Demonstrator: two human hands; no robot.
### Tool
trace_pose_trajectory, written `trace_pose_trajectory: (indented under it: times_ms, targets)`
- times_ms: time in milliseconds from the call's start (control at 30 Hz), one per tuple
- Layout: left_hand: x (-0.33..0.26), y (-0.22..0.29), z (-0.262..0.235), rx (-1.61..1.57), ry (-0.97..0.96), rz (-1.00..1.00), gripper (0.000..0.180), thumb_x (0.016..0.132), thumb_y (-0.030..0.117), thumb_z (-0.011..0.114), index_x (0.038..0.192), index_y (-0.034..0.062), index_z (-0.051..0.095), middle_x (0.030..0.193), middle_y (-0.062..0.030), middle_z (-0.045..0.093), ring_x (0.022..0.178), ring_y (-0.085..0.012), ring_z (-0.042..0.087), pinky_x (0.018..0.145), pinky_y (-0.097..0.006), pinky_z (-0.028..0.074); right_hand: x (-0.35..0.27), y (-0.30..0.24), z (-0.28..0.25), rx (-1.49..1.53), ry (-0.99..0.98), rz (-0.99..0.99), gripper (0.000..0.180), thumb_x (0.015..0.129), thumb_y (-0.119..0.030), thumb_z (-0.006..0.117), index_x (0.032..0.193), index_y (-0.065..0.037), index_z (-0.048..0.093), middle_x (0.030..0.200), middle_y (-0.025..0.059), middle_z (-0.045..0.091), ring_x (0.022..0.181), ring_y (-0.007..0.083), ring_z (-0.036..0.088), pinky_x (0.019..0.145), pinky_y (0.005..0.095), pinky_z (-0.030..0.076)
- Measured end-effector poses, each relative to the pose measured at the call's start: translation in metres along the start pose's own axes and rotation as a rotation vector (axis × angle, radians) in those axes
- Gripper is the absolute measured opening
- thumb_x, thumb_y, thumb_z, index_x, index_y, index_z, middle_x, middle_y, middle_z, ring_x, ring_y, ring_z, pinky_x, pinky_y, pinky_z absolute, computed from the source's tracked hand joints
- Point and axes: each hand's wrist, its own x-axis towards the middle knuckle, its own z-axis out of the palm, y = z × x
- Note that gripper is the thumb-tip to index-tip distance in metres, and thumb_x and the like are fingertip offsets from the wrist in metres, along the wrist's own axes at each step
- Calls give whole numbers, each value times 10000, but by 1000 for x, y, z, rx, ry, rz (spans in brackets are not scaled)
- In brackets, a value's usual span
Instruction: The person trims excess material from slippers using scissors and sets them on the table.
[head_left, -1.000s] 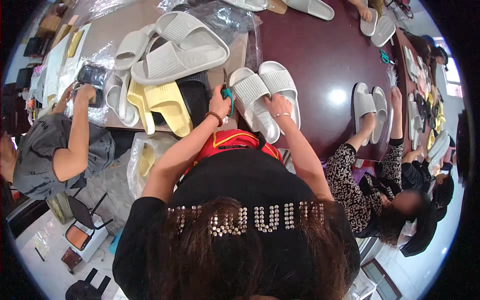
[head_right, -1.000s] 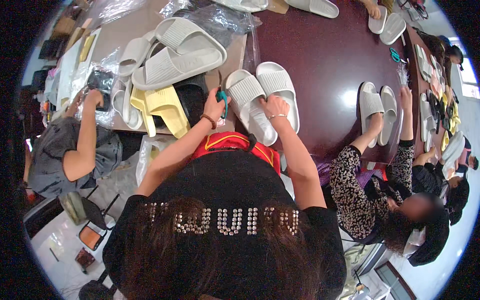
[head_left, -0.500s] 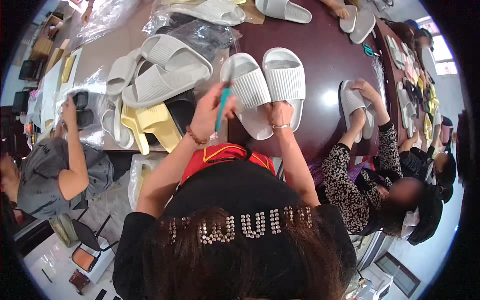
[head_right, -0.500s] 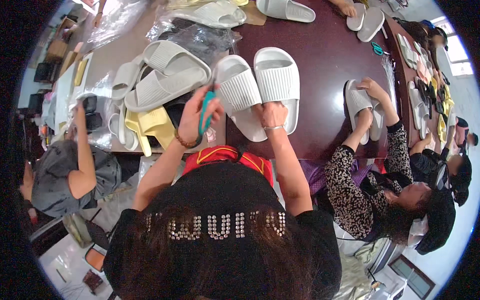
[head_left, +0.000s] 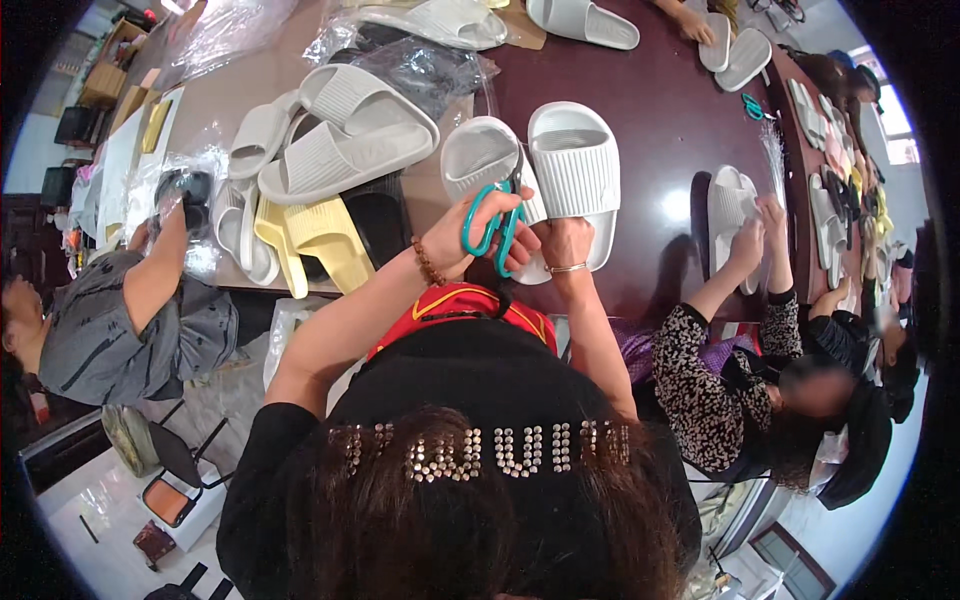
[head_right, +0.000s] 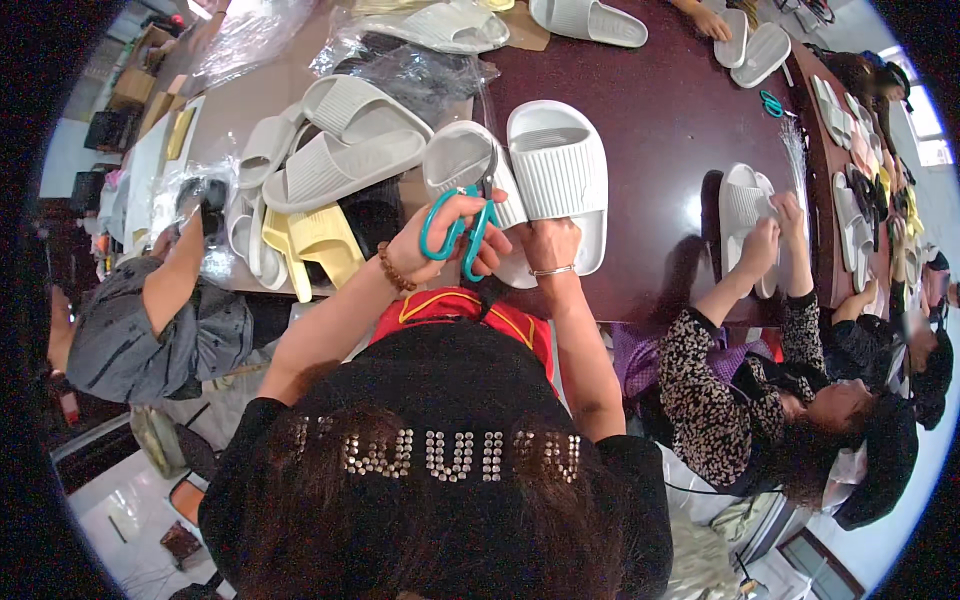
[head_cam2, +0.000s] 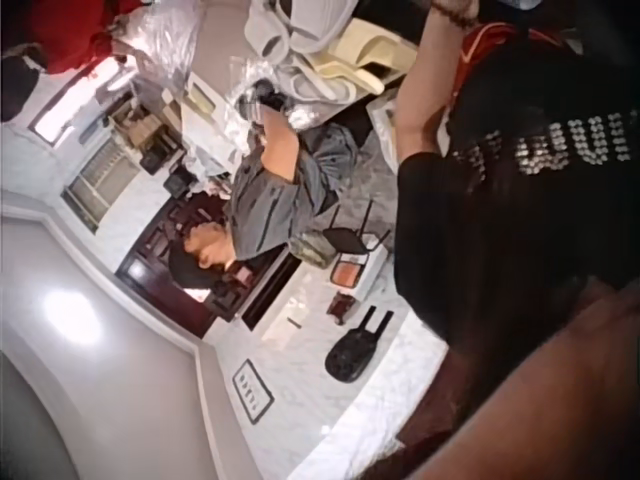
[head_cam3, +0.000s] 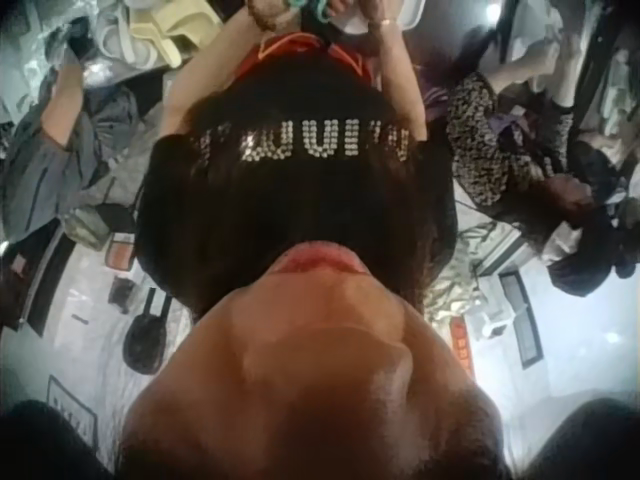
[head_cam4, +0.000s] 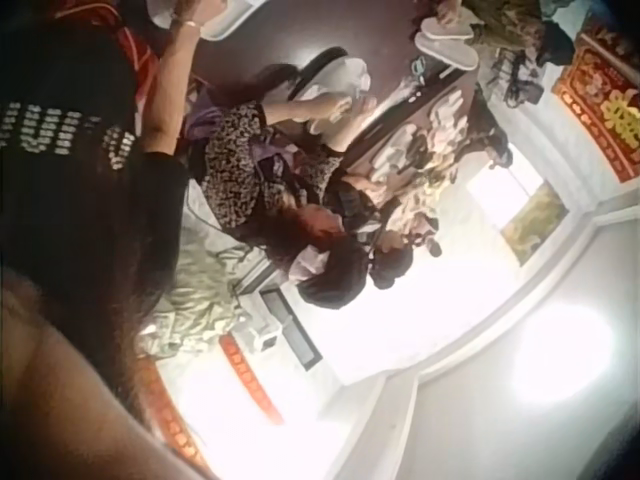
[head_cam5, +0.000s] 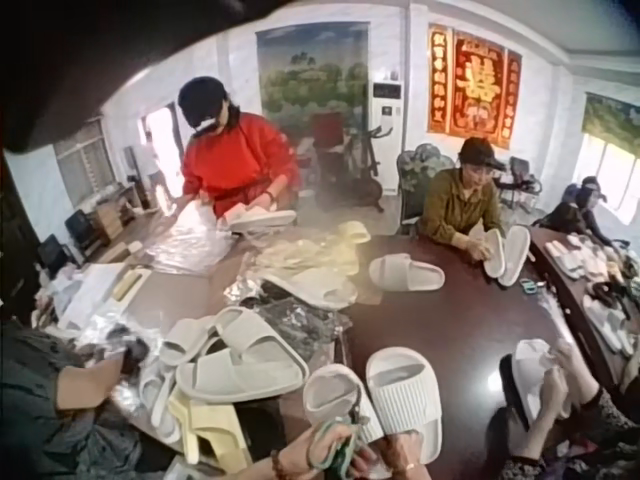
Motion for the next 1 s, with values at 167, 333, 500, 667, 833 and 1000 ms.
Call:
trace_pose_trajectory:
  times_ms: [167, 333, 500, 667, 833, 1000]
  targets:
    - [-1, 0, -2, -11, 7, -29, 450, 819, 345, 420, 1177, 74, 417, 817, -177, 578, 628, -209, 583, 579, -311, 489, 0, -2, 2, -24, -89, 7, 215, 594, -205, 647, 771, -85, 626, 598, 115, 572, 507, 286, 563, 470, 383, 459]
    - [-6, 0, 2, -4, 0, -31, 456, 815, 359, 415, 1170, 73, 420, 815, -173, 580, 634, -209, 582, 582, -313, 488, -1, -8, -6, 23, -11, -45, 235, 589, -186, 635, 805, -94, 626, 597, 107, 567, 506, 284, 562, 470, 381, 458]
    - [-2, -2, -1, -1, 22, 10, 440, 815, 360, 413, 1141, 65, 425, 790, -159, 585, 628, -202, 581, 581, -311, 484, -7, -10, -10, 12, -11, -54, 264, 587, -194, 641, 829, -90, 625, 619, 109, 573, 520, 280, 567, 480, 379, 463]
    - [-3, -4, 0, -9, 45, 13, 432, 815, 344, 425, 1130, 48, 421, 768, -146, 588, 630, -199, 581, 573, -295, 480, -9, -13, -12, 24, 55, -70, 276, 575, -194, 649, 827, -83, 625, 628, 113, 575, 522, 279, 569, 487, 381, 465]
    - [-7, -1, 7, 96, 52, 248, 415, 822, 305, 426, 1117, 13, 407, 674, -113, 565, 546, -159, 540, 497, -256, 439, -11, -13, -9, 87, 78, -143, 256, 596, -204, 632, 817, -75, 629, 640, 128, 583, 533, 293, 568, 506, 390, 463]
    - [-23, -18, 10, 339, 163, 592, 394, 835, 267, 440, 1117, -6, 396, 646, -88, 550, 499, -139, 500, 461, -238, 402, 8, -17, -7, 49, -129, -12, 183, 633, -236, 618, 642, -53, 623, 552, 145, 555, 530, 311, 558, 547, 399, 457]
